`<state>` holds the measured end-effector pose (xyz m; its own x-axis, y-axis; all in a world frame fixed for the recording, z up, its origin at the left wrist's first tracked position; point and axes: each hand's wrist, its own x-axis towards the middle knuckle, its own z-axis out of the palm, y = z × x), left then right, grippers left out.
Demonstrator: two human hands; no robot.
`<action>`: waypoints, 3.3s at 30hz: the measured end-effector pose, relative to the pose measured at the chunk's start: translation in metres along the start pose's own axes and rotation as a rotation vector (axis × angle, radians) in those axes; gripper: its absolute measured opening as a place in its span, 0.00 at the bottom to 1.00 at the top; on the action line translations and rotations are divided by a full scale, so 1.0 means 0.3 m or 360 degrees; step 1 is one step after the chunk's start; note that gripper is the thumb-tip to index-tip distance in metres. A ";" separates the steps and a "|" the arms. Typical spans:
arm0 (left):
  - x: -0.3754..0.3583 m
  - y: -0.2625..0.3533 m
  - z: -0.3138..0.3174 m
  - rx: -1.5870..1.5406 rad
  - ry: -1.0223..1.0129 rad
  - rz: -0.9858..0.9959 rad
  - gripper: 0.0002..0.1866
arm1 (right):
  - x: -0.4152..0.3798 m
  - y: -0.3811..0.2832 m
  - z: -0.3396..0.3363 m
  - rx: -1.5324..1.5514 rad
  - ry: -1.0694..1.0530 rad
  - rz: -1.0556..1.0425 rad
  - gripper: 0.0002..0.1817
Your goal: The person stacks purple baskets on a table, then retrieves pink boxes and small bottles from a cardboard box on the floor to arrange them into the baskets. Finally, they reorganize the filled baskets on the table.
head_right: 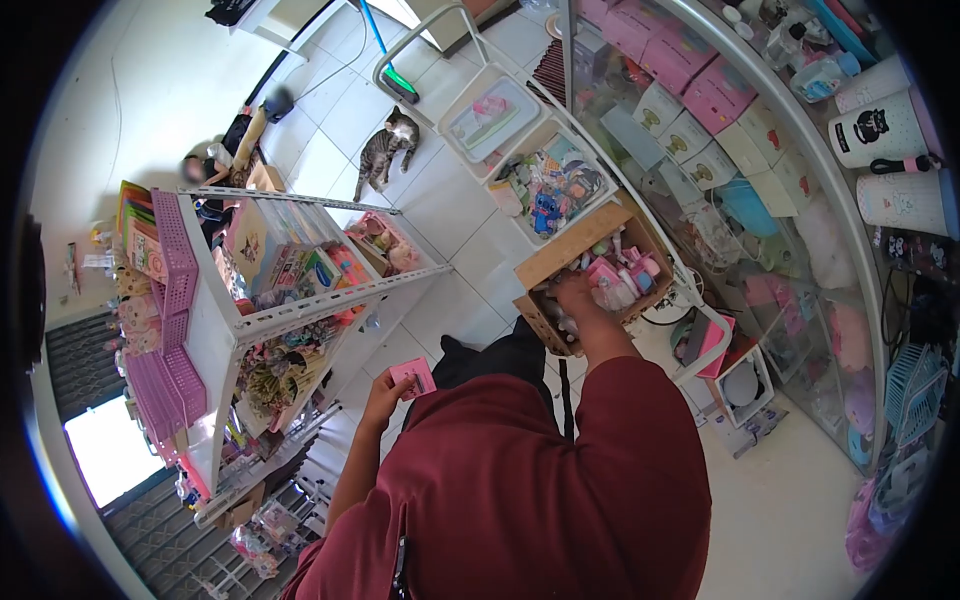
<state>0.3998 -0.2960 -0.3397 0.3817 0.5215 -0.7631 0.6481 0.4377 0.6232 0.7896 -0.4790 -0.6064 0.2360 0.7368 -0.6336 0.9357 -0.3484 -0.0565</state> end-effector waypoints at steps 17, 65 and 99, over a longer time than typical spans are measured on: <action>0.009 -0.056 -0.009 -0.0005 0.0050 0.0006 0.13 | -0.067 0.155 -0.009 0.0325 0.0177 0.0284 0.27; -0.722 0.181 -1.281 0.0888 0.0994 0.2054 0.11 | -0.219 -2.263 -2.210 -0.0259 0.0778 -0.1063 0.23; -0.709 0.255 -1.335 -0.1160 0.0841 0.1773 0.15 | -0.713 -2.054 -1.973 0.0669 0.0744 -0.2309 0.35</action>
<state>0.1042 -0.0801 -0.0614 0.0665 0.9722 0.2246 -0.3596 -0.1866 0.9143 0.3179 -0.0790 0.0207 -0.6275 0.6511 0.4269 0.3102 0.7120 -0.6299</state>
